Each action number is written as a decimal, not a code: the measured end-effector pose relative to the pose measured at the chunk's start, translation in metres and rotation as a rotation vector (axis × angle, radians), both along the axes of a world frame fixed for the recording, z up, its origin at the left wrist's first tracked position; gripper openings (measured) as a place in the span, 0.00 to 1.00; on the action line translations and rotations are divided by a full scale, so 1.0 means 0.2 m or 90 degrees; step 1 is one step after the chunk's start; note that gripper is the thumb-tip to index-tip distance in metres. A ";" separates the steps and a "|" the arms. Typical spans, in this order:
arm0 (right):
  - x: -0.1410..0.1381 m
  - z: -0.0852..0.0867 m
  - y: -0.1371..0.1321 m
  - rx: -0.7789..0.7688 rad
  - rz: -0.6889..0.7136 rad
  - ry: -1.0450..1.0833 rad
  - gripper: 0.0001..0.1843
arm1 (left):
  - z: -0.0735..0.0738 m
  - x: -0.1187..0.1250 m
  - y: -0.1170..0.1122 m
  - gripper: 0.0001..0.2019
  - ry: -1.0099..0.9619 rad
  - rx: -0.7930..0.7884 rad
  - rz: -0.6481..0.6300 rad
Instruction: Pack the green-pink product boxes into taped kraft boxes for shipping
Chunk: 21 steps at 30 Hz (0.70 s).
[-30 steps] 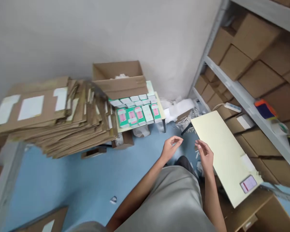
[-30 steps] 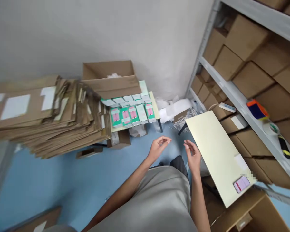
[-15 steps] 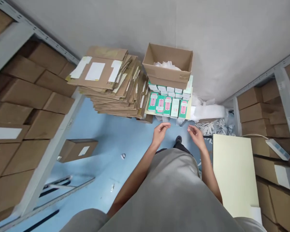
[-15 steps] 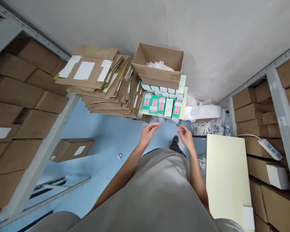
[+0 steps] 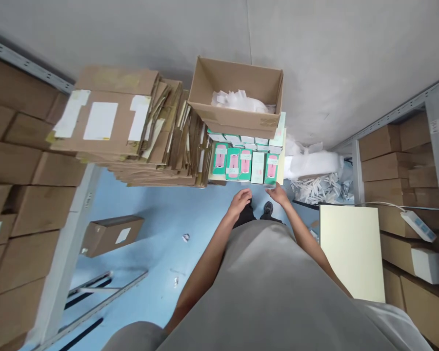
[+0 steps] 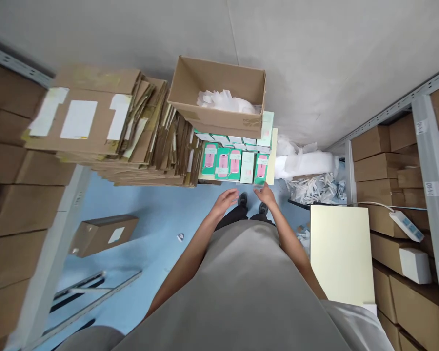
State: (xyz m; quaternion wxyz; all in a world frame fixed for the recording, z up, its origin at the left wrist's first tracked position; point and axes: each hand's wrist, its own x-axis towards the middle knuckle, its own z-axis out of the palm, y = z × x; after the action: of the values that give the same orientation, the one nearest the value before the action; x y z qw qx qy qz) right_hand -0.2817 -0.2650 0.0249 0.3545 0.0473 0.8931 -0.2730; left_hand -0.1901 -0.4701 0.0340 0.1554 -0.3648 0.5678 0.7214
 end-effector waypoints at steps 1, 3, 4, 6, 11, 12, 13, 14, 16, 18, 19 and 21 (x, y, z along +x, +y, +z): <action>0.00 0.01 -0.01 0.018 0.001 -0.008 0.36 | -0.01 -0.04 -0.02 0.21 0.009 -0.005 -0.023; 0.00 0.03 -0.04 0.075 0.003 -0.027 0.40 | -0.03 -0.13 -0.06 0.20 0.038 -0.009 -0.073; 0.01 0.04 -0.06 0.110 0.001 -0.035 0.42 | -0.04 -0.18 -0.07 0.20 0.051 -0.004 -0.097; 0.01 0.06 -0.10 0.165 -0.009 -0.041 0.46 | -0.05 -0.26 -0.08 0.19 0.062 0.016 -0.143; -0.04 0.06 -0.22 0.192 -0.068 -0.040 0.49 | -0.08 -0.42 -0.10 0.19 0.097 0.026 -0.238; -0.06 0.05 -0.25 0.195 -0.085 -0.047 0.49 | -0.08 -0.44 -0.11 0.19 0.108 0.026 -0.255; -0.08 0.04 -0.27 0.199 -0.100 -0.053 0.49 | -0.09 -0.46 -0.12 0.19 0.118 0.029 -0.272; -0.10 0.03 -0.29 0.202 -0.113 -0.061 0.50 | -0.10 -0.48 -0.13 0.19 0.126 0.033 -0.289; -0.13 0.01 -0.32 0.213 -0.134 -0.071 0.50 | -0.11 -0.50 -0.17 0.20 0.135 0.041 -0.320; -0.14 0.00 -0.34 0.230 -0.148 -0.074 0.49 | -0.12 -0.52 -0.20 0.21 0.134 0.042 -0.346; -0.14 -0.01 -0.35 0.239 -0.153 -0.073 0.48 | -0.12 -0.52 -0.22 0.21 0.133 0.043 -0.357; -0.14 -0.02 -0.37 0.256 -0.159 -0.068 0.47 | -0.12 -0.53 -0.27 0.22 0.132 0.050 -0.370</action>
State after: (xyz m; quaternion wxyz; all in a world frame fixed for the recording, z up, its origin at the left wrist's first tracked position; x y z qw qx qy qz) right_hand -0.3099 -0.3387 0.0215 0.3483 0.2412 0.8966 -0.1287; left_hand -0.2954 -0.5236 0.0098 0.3102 -0.1052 0.6329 0.7016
